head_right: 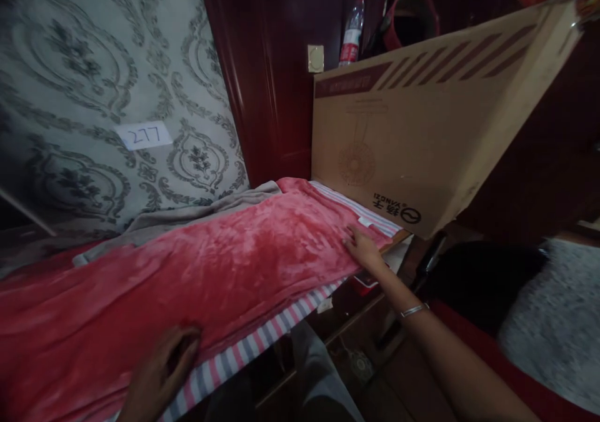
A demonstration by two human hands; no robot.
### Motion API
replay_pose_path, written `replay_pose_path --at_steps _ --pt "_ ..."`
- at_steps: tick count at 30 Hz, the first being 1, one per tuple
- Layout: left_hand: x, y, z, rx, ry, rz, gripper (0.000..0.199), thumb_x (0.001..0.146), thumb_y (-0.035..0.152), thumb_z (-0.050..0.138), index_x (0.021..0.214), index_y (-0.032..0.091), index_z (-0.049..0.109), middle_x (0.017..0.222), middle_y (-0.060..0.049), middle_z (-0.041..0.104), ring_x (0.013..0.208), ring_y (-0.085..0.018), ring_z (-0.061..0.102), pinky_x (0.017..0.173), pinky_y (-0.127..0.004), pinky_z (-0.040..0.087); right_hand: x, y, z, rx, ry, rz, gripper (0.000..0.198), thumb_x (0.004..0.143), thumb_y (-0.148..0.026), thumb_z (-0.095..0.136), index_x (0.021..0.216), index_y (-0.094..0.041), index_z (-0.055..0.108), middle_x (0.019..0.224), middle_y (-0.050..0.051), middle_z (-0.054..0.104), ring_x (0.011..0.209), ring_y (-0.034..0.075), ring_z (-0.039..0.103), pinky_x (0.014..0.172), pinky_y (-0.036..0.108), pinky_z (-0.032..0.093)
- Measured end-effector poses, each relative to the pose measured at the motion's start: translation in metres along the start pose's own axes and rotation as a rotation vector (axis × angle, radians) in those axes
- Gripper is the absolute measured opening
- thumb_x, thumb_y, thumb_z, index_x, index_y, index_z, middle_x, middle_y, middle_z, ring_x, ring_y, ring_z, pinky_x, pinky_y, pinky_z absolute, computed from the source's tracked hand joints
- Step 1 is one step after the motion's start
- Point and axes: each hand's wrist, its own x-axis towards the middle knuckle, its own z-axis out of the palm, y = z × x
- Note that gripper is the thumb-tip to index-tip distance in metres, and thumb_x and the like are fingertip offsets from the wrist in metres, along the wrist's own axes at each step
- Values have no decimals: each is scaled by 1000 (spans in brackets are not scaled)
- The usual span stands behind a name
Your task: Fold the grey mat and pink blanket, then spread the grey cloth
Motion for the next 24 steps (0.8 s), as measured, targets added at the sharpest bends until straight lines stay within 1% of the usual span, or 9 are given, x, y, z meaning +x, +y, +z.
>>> replay_pose_path --at_steps 2,6,9,12,15,18,20,22,24 --pt "-2 2 0 37 12 42 30 96 49 53 99 24 69 89 -4 76 82 -20 73 74 -29 59 4 3 -1 -1 -36 8 45 85 -34 59 126 -16 67 117 15 74 104 30 71 91 42 56" --pt "-4 9 -2 101 17 122 31 92 49 59 109 24 67 96 -6 74 86 -22 71 77 -32 58 10 1 -5 -12 -109 18 42 83 -36 62 118 -15 72 112 15 76 98 30 73 86 39 57" --pt "-5 12 0 190 56 151 36 93 46 59 119 23 66 108 -9 72 96 -23 68 81 -34 57 15 3 -11 47 -212 26 47 85 -42 61 122 -16 71 116 13 75 96 27 73 82 36 58" --pt "-7 9 4 267 48 176 39 92 44 60 127 25 65 121 -10 70 104 -25 65 85 -37 56 20 6 -14 83 -317 33 53 85 -48 61 129 -17 68 124 13 72 104 28 71 87 36 57" --pt "-9 4 6 308 0 233 39 93 40 60 129 27 65 129 -7 69 111 -26 63 88 -38 54 21 5 -14 -26 -300 6 52 82 -43 63 126 -15 70 125 15 71 111 30 69 94 39 54" --pt "-10 3 6 343 -25 262 39 93 37 59 131 28 64 127 -6 71 109 -25 64 86 -37 54 19 -2 -7 -132 -194 -103 48 82 -38 62 123 -15 71 125 16 71 115 31 67 100 41 51" --pt "-10 4 5 334 -32 254 39 94 35 58 131 27 64 125 -6 72 108 -25 65 85 -37 54 17 -6 -1 -168 -167 -151 48 83 -39 61 124 -16 71 123 15 71 116 32 66 102 42 50" --pt "-9 6 4 309 -27 240 38 93 34 58 130 27 65 124 -7 72 108 -25 65 86 -38 54 15 -9 3 -184 -193 -119 49 84 -41 61 125 -15 71 123 16 72 115 32 67 101 42 50" --pt "-8 9 3 291 -10 229 38 93 35 58 130 27 65 123 -7 73 108 -25 65 85 -38 54 15 -11 6 -183 -226 -46 51 85 -44 60 126 -14 70 124 17 71 115 32 67 99 42 51"
